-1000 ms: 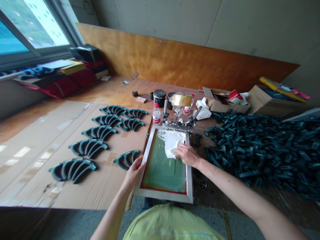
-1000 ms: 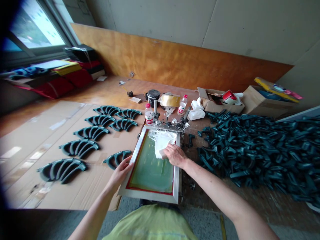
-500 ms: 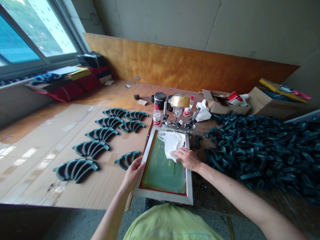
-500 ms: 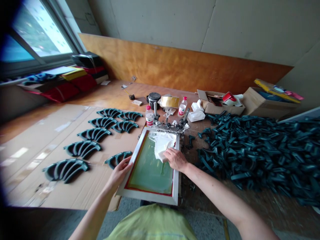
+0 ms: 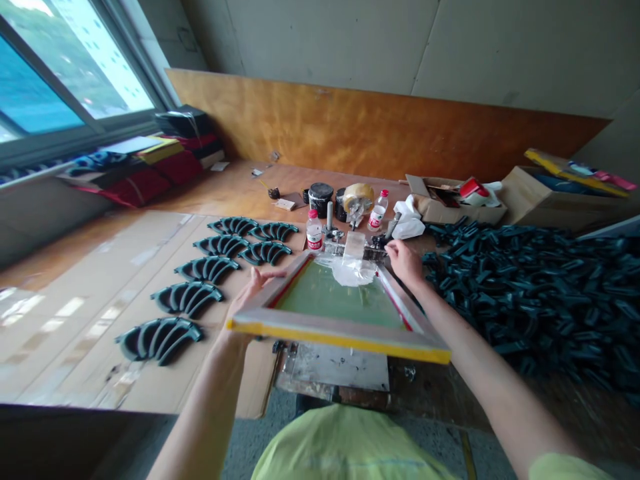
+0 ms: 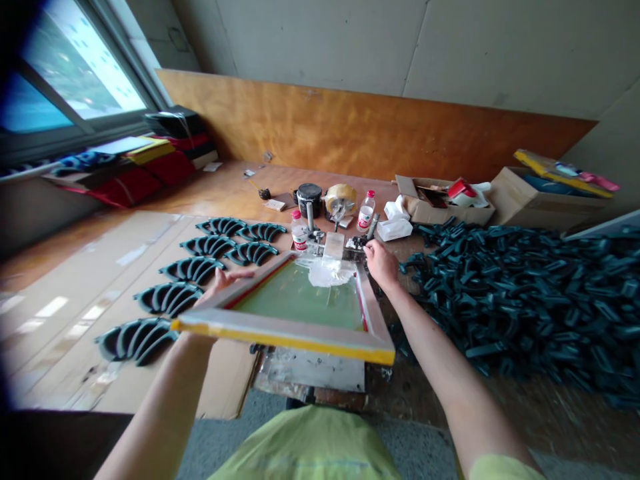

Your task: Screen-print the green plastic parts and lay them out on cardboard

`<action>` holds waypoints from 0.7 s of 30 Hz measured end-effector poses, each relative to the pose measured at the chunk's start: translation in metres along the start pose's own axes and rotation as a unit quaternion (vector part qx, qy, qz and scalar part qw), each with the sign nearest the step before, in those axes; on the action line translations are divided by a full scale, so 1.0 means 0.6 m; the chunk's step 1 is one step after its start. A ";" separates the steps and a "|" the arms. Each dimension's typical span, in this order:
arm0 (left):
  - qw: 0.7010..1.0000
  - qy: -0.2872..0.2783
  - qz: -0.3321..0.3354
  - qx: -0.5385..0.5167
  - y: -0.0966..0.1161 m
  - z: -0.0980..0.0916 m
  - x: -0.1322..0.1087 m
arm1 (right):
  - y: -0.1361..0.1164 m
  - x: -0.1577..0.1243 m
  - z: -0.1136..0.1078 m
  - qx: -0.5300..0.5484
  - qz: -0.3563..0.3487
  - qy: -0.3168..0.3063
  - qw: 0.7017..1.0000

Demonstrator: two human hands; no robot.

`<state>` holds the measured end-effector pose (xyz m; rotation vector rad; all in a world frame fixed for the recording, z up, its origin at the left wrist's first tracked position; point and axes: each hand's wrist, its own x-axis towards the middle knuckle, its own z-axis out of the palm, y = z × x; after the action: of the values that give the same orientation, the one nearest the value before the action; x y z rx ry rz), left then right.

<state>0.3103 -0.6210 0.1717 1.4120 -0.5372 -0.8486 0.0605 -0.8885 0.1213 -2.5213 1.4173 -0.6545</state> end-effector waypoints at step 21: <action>0.959 -0.029 -0.263 -0.104 -0.234 0.075 -0.109 | -0.125 -0.286 0.061 -0.006 -0.301 -0.091 0.949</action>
<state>0.2092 -0.5914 0.0495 1.3540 -0.1007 -1.3333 0.0577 -0.7061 0.0659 -2.9374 0.5787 -0.4696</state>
